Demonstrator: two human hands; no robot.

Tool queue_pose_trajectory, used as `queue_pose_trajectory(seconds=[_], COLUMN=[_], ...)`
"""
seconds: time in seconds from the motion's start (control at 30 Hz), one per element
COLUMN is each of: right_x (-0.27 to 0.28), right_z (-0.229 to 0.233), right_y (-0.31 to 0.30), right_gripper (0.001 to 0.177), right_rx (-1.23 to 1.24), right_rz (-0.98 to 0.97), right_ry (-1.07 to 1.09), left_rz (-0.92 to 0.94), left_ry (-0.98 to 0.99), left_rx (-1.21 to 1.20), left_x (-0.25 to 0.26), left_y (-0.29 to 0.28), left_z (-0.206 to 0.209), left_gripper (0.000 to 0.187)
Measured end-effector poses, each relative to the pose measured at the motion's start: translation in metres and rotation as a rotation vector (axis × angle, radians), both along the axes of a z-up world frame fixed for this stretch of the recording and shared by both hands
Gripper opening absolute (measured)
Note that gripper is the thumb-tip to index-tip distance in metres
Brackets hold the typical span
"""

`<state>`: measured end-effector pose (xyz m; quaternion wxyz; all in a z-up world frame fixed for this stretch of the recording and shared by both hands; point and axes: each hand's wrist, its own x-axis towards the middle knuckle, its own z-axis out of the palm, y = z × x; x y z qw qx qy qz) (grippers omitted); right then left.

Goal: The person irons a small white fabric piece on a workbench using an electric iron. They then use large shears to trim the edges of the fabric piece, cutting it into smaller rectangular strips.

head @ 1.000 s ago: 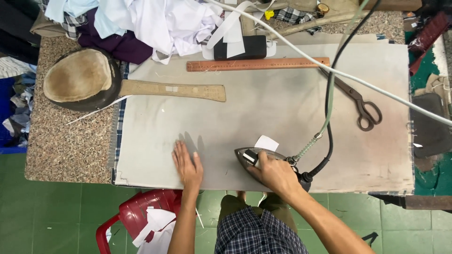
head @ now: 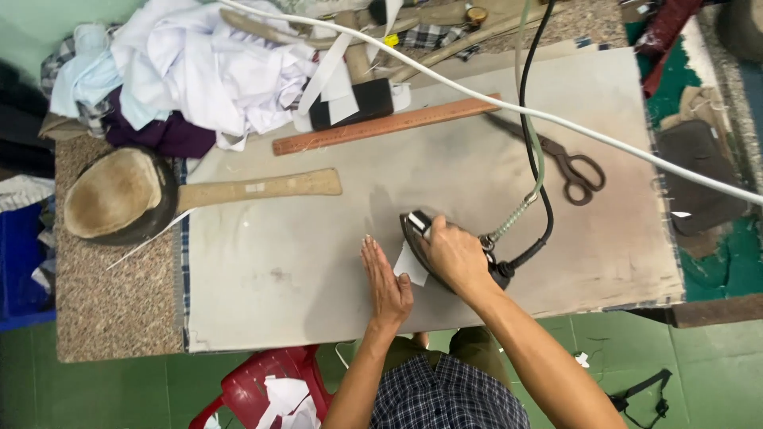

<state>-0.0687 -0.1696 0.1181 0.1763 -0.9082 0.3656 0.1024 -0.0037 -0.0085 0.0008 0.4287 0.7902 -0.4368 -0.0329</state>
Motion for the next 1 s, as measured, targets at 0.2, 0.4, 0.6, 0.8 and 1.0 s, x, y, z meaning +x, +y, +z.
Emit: queue_pose_trajectory(seconds=[0.2, 0.4, 0.6, 0.8, 1.0], right_x=[-0.081, -0.217, -0.281, -0.323, -0.362], right_z=[0.024, -0.033, 0.054, -0.008, -0.083], right_y=[-0.015, -0.074, -0.226, -0.371, -0.417], right_gripper=[0.039, 0.053, 0.078, 0.069, 0.084], right_rx=[0.103, 0.142, 0.174, 0.019, -0.116], right_rz=[-0.059, -0.245, -0.665, -0.827, -0.627], right_ry=[0.086, 0.288, 0.343, 0.070, 0.066], left_rz=[-0.151, -0.003, -0.071, -0.088, -0.048], left_ry=[-0.105, -0.661, -0.424, -0.412, -0.576], left_rx=[0.296, 0.650, 0.638, 0.643, 0.686], left_x=[-0.019, -0.029, -0.030, -0.029, -0.030], left_y=[-0.050, -0.067, -0.071, -0.072, -0.075], left_z=[0.015, -0.013, -0.002, 0.002, 0.006], left_gripper=[0.083, 0.081, 0.081, 0.080, 0.081])
